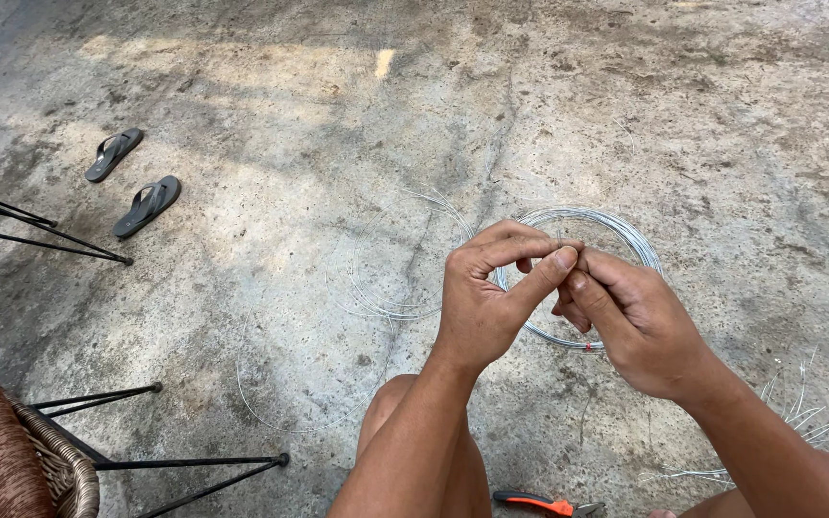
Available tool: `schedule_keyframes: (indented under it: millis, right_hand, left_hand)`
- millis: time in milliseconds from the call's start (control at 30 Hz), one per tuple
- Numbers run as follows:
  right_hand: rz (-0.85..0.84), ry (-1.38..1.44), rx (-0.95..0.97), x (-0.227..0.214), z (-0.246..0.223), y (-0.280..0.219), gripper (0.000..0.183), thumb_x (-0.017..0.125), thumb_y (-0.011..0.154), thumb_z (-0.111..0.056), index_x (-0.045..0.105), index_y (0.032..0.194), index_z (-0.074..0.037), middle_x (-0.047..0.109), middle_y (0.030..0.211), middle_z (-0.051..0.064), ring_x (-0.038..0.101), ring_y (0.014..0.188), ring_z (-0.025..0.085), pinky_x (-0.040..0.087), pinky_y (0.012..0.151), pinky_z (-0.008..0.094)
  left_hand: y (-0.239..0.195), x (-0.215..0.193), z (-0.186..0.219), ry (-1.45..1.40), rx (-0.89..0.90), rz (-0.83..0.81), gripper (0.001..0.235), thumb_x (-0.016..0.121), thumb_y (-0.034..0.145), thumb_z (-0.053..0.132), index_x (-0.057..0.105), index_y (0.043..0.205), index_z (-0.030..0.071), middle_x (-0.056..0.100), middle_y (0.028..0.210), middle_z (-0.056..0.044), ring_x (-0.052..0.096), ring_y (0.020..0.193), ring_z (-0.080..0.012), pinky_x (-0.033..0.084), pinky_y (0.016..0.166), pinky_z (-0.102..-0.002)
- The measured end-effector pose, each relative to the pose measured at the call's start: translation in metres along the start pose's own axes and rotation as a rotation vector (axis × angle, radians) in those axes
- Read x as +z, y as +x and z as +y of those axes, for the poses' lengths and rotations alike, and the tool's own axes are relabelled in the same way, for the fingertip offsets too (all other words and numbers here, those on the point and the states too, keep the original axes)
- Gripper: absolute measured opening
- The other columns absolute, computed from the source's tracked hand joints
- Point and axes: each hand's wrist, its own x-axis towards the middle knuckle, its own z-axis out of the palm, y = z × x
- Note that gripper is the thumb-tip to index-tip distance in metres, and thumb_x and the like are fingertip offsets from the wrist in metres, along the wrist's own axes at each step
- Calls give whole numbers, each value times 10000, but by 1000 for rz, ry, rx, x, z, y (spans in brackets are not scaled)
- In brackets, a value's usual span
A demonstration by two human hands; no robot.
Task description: The person sits on a concrete floor and repeatedly twists short lengths of thin metal wire by hand into loops. They use pliers to cut the wire from a coil and then twist the ends together to form small circular shapes.
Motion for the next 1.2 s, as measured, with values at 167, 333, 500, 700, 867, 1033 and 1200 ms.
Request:
schedule_keyframes:
  millis: [167, 333, 500, 700, 867, 1033, 1200]
  right_hand:
    - [15, -61, 46, 0, -5, 0, 245, 474, 1052, -149, 660, 966, -14, 613, 700, 33, 563, 605, 110, 504, 533, 278]
    - [96, 56, 90, 3, -10, 1, 210, 548, 1016, -152, 686, 1047, 2, 684, 784, 56, 651, 702, 116, 569, 621, 276]
    - [141, 90, 90, 1, -7, 1, 207, 591, 1000, -145, 722, 1040, 11, 727, 821, 94, 691, 746, 155, 593, 674, 304]
    - [162, 631, -1, -17, 4, 1, 144, 594, 1043, -84, 691, 1065, 21, 727, 944, 128, 694, 853, 217, 589, 816, 392]
    - [246, 880, 11, -33, 7, -1, 117, 598, 1079, -99, 667, 1107, -9, 707, 1019, 107, 691, 964, 208, 571, 922, 382]
    - [274, 898, 10, -45, 8, -2, 119, 569, 1090, -104, 661, 1085, -30, 699, 965, 97, 692, 920, 226, 570, 871, 391]
    - [487, 932, 42, -81, 16, 3, 163, 544, 1147, -111, 628, 1016, -65, 675, 905, 74, 665, 888, 209, 570, 890, 359]
  left_hand:
    - [1, -3, 0, -48, -7, -8, 133, 764, 972, 199, 799, 1071, 117, 755, 959, -34, 705, 886, -111, 587, 766, -266]
    - [3, -3, -3, 17, 15, -11, 126, 767, 963, 184, 795, 1066, 118, 752, 957, -39, 709, 888, -112, 599, 761, -271]
    - [3, 1, -8, 9, -28, -14, 144, 759, 972, 219, 798, 1071, 122, 753, 955, -50, 707, 877, -120, 599, 753, -281]
    - [5, 15, -11, -194, -120, -191, 355, 649, 1049, 383, 748, 1231, 94, 755, 1141, -78, 696, 1061, -171, 573, 973, -354]
    - [5, 19, -7, -163, -215, -276, 418, 637, 1037, 396, 742, 1252, 53, 752, 1205, -116, 691, 1160, -196, 558, 1016, -368]
    - [7, 21, -7, -43, -190, -496, 599, 689, 965, 440, 558, 1418, 70, 695, 1276, -141, 633, 1229, -229, 481, 1046, -408]
    - [11, 15, -18, 25, -480, -721, 416, 653, 903, 463, 750, 1109, 116, 773, 966, -70, 764, 904, -205, 640, 878, -433]
